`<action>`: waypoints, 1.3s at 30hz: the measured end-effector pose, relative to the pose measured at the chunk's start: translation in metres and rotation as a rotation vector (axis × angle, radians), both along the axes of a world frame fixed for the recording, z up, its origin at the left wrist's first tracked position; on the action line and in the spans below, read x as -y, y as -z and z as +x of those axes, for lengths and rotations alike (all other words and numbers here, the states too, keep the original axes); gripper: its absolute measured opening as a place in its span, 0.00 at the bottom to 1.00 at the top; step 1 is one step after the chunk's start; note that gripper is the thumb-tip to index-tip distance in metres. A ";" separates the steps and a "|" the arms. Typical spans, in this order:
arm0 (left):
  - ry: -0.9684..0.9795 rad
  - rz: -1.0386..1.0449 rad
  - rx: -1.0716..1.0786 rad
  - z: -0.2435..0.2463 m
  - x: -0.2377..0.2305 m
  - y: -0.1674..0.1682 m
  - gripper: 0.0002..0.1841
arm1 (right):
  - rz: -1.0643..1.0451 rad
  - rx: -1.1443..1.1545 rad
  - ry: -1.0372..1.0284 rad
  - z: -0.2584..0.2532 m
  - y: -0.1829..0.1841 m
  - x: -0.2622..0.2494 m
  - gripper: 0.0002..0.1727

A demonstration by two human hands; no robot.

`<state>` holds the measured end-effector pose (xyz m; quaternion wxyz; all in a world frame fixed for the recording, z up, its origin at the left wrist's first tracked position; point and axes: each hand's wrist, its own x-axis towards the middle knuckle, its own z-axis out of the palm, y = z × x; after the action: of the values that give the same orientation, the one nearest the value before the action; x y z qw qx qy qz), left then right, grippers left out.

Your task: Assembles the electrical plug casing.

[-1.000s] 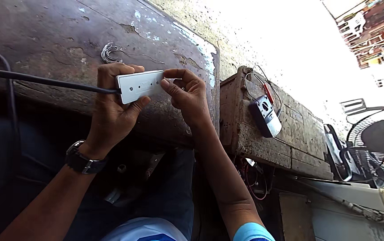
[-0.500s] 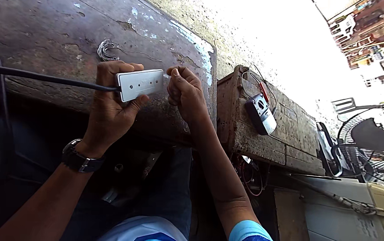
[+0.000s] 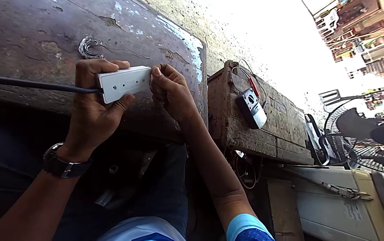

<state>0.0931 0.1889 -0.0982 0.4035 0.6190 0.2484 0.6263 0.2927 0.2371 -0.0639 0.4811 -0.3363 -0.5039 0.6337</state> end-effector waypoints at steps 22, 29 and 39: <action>-0.012 0.064 0.021 0.000 -0.009 0.006 0.31 | 0.026 -0.105 -0.014 -0.003 0.005 -0.002 0.04; -0.011 0.098 -0.002 -0.001 -0.011 0.008 0.31 | 0.046 -0.025 0.036 -0.006 0.005 0.000 0.06; -0.029 0.158 -0.095 0.000 -0.011 0.010 0.30 | 0.026 -0.019 0.050 0.004 0.005 0.000 0.04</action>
<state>0.0926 0.1997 -0.1078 0.3321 0.6741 0.2262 0.6197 0.2967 0.2371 -0.0686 0.5057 -0.3364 -0.4989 0.6182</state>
